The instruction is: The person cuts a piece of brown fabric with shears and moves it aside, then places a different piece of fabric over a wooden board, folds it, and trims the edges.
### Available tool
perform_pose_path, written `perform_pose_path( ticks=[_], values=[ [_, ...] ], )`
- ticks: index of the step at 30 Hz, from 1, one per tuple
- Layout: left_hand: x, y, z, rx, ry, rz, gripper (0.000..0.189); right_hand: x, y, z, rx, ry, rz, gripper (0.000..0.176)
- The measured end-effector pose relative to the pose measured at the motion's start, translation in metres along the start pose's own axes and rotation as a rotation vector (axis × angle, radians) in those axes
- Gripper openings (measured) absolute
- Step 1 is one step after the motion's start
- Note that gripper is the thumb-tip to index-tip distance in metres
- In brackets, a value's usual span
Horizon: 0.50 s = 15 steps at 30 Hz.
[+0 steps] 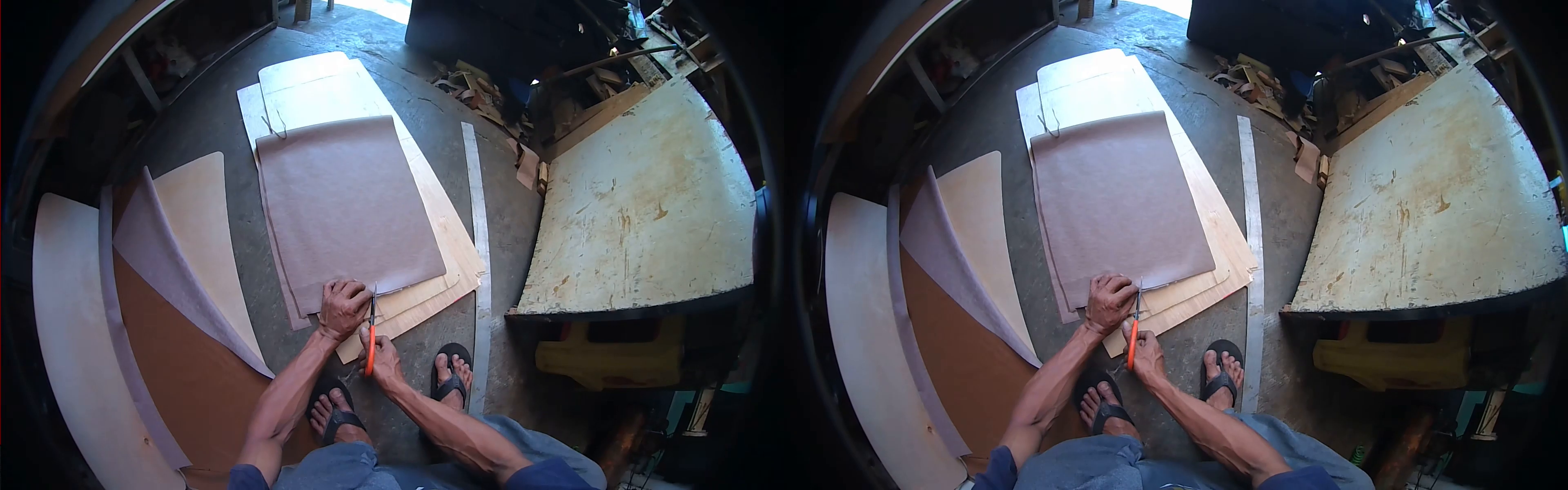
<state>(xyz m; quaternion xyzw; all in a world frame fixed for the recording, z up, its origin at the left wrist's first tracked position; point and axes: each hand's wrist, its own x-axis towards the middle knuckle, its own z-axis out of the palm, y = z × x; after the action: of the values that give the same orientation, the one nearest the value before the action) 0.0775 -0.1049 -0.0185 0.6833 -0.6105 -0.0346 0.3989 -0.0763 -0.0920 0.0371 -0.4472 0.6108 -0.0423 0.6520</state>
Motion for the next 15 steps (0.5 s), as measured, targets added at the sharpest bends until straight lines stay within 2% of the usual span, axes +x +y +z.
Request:
perform_pose_path(
  ticks=[6,9,11,15],
  values=[
    [0.000,0.001,0.001,-0.005,0.016,-0.013,0.016,-0.007,-0.003,0.001,-0.051,0.016,-0.008,0.066],
    [0.001,0.002,0.002,-0.027,0.035,-0.041,0.014,-0.013,0.008,-0.003,0.052,0.047,-0.045,0.065],
    [0.001,0.003,0.002,-0.036,0.050,-0.057,0.013,-0.014,0.019,-0.011,0.208,0.166,-0.034,0.062],
    [0.000,0.005,0.001,0.007,0.012,-0.073,0.013,-0.024,0.029,-0.034,0.194,0.141,-0.038,0.062]
  ],
)
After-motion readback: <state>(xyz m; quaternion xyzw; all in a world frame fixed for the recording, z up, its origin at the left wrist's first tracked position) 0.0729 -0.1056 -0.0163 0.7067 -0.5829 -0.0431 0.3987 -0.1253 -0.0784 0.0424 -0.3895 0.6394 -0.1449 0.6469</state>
